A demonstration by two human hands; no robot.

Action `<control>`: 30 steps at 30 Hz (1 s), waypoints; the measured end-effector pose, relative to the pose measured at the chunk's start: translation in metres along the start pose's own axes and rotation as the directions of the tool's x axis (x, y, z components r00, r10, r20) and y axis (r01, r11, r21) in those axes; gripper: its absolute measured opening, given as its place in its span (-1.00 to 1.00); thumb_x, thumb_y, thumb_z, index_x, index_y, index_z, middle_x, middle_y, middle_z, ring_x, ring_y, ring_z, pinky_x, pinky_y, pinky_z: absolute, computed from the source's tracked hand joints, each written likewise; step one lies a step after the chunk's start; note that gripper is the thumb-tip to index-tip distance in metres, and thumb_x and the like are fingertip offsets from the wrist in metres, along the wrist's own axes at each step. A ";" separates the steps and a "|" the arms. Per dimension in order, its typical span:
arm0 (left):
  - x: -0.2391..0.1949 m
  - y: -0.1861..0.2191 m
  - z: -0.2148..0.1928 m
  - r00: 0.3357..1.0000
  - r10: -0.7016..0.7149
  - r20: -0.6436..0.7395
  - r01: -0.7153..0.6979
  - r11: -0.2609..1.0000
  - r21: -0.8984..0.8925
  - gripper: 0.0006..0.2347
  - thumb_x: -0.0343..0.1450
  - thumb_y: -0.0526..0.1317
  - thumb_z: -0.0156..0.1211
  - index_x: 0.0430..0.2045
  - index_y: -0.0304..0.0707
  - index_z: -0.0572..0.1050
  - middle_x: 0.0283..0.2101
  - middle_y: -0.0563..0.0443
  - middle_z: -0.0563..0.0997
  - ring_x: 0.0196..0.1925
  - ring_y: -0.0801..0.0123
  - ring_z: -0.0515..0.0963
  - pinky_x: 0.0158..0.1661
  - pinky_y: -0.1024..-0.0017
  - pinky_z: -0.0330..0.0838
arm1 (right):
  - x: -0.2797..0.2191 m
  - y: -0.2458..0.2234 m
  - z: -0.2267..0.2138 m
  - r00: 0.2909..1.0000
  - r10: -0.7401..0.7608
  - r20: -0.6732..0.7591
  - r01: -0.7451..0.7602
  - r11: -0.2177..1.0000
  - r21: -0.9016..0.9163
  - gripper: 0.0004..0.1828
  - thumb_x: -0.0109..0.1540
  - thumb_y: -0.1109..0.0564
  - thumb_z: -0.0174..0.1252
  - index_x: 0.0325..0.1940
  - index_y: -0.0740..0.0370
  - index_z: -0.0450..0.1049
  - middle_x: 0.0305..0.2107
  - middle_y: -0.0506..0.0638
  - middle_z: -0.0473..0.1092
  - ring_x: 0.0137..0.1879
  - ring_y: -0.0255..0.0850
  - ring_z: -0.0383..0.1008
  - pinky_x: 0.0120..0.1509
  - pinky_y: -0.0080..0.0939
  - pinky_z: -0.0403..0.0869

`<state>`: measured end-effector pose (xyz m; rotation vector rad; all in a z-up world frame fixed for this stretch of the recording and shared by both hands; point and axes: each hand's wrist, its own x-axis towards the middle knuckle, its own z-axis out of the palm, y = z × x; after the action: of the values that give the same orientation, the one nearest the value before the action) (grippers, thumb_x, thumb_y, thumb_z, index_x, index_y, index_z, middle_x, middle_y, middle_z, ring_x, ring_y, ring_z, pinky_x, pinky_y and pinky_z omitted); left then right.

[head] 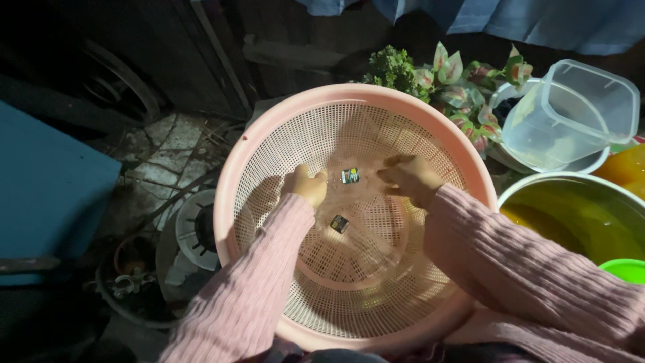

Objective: The person pours an orange liquid from a large metal pot into multiple clear plastic bottles using a green plastic funnel. The person repeatedly scoops liquid with the funnel and fills each bottle one at a time, placing filled bottles on a blue tray.

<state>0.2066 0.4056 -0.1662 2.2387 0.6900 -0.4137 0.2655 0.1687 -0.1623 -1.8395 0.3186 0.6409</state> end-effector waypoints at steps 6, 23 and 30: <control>-0.044 0.012 -0.019 0.992 0.121 0.041 -0.104 0.952 -0.289 -0.44 0.42 0.08 0.09 0.22 -0.37 0.33 0.23 -0.25 0.52 0.23 0.06 0.55 0.19 0.18 0.44 | -0.051 -0.043 -0.011 0.953 -0.265 -0.147 0.260 0.964 -0.047 -0.57 0.09 0.25 0.37 0.04 0.32 0.54 -0.12 0.09 0.51 -0.12 -0.16 0.53 -0.09 -0.21 0.55; -0.242 0.183 0.017 0.365 0.891 -0.270 -0.931 0.352 -0.099 -0.19 0.22 -0.11 0.53 0.34 -0.44 0.21 0.27 -0.39 0.45 0.31 -0.07 0.50 0.22 0.18 0.42 | -0.295 -0.102 -0.149 0.156 -0.987 -0.023 0.744 0.133 -0.655 -0.64 0.14 0.29 0.37 0.02 0.24 0.55 -0.11 0.06 0.42 -0.11 -0.17 0.53 -0.03 -0.23 0.52; -0.321 0.237 0.098 0.378 0.894 -0.238 -0.877 0.264 -0.402 -0.20 0.20 -0.08 0.46 0.36 -0.35 0.22 0.23 -0.31 0.54 0.22 0.02 0.62 0.18 0.26 0.52 | -0.362 -0.057 -0.245 0.349 -0.929 -0.125 0.593 0.322 -0.738 -0.49 0.12 0.09 0.43 0.12 0.22 0.51 -0.13 0.10 0.54 -0.26 -0.20 0.54 -0.20 -0.23 0.53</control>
<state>0.0805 0.0843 0.0567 1.7430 -0.5583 0.2963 0.0655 -0.0714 0.1488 -2.4162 -0.5688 -0.6511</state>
